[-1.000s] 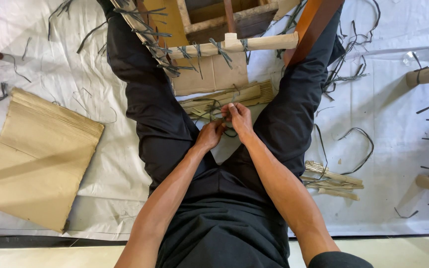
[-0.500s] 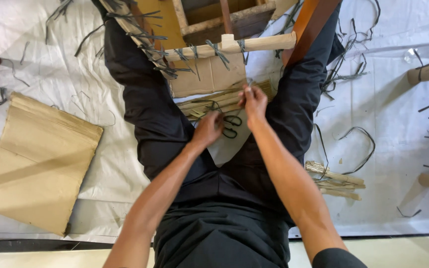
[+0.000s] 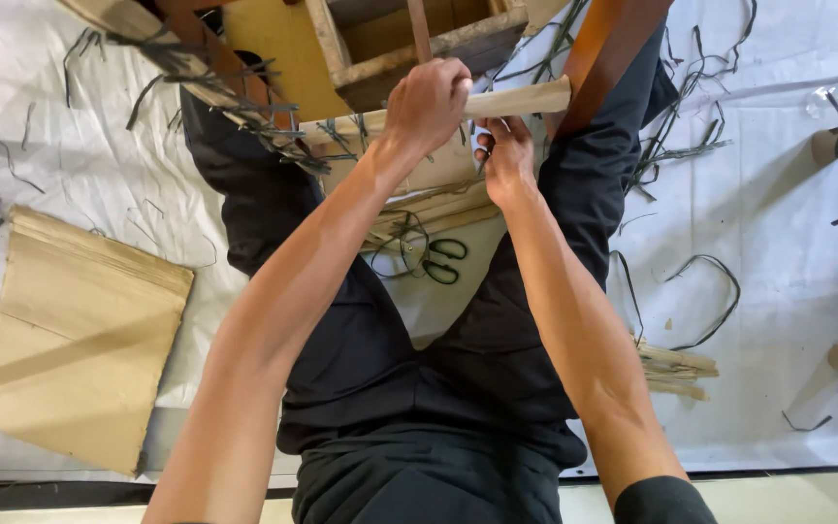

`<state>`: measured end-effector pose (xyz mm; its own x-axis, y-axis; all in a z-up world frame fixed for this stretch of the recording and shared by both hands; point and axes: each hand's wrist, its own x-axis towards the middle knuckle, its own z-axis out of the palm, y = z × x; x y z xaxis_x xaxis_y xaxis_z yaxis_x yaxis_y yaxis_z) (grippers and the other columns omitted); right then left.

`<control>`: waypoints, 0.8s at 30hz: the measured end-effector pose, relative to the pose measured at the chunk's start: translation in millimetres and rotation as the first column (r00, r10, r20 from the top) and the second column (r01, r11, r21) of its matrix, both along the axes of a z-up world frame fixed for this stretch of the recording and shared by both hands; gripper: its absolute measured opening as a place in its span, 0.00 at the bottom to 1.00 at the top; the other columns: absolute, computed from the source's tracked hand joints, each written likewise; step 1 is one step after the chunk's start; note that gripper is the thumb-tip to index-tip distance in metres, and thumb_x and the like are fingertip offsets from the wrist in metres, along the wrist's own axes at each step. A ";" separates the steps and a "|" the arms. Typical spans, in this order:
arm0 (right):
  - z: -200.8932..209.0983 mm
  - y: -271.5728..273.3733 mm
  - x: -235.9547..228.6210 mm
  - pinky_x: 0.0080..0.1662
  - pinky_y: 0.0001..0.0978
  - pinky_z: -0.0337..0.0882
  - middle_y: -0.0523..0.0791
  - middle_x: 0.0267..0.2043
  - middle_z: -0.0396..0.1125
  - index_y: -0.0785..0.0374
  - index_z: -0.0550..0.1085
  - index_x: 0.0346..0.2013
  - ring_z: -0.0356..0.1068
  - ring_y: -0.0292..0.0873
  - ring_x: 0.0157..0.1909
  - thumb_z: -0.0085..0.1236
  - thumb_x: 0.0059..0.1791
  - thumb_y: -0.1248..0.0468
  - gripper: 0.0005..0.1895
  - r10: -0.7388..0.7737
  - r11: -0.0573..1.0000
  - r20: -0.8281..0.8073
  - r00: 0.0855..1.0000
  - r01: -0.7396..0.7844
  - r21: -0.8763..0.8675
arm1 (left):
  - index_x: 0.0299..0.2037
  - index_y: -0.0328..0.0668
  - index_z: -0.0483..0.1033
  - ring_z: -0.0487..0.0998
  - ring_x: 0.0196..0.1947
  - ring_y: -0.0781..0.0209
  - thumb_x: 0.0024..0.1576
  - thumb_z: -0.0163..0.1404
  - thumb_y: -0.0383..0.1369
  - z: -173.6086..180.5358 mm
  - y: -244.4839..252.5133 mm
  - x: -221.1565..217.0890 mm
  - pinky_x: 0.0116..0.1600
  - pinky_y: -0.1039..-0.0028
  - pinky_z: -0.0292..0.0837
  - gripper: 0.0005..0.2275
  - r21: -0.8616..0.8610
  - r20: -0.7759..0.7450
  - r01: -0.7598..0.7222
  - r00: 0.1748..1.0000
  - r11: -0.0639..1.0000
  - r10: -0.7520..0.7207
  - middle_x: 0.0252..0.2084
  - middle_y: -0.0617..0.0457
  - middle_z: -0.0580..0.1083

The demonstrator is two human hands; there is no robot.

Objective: The person sits on the floor beneath an upside-down wooden chair frame and weaves dark rattan strips around a horizontal rail, pulling and tightening each strip by hand and tying them off, working along the rail one strip at a time.

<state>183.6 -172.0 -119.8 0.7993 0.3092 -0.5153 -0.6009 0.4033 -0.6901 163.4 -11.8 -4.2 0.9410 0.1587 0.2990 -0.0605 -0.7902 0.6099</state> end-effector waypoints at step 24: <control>40.1 -14.1 -62.0 0.31 0.22 0.57 0.38 0.30 0.66 0.65 0.76 0.41 0.59 0.29 0.28 0.54 0.57 0.59 0.11 0.011 0.977 0.282 0.959 0.049 -0.206 | 0.39 0.37 0.81 0.83 0.33 0.61 0.59 0.59 0.33 14.3 -2.2 6.9 0.40 0.72 0.78 0.06 -0.343 0.028 0.235 0.970 0.909 -0.240 0.35 0.52 0.80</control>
<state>121.6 -186.0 -79.7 0.9251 0.2020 -0.3215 -0.3652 0.2415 -0.8990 170.3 -14.0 10.1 0.9674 0.0201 0.2523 -0.2093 -0.4970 0.8421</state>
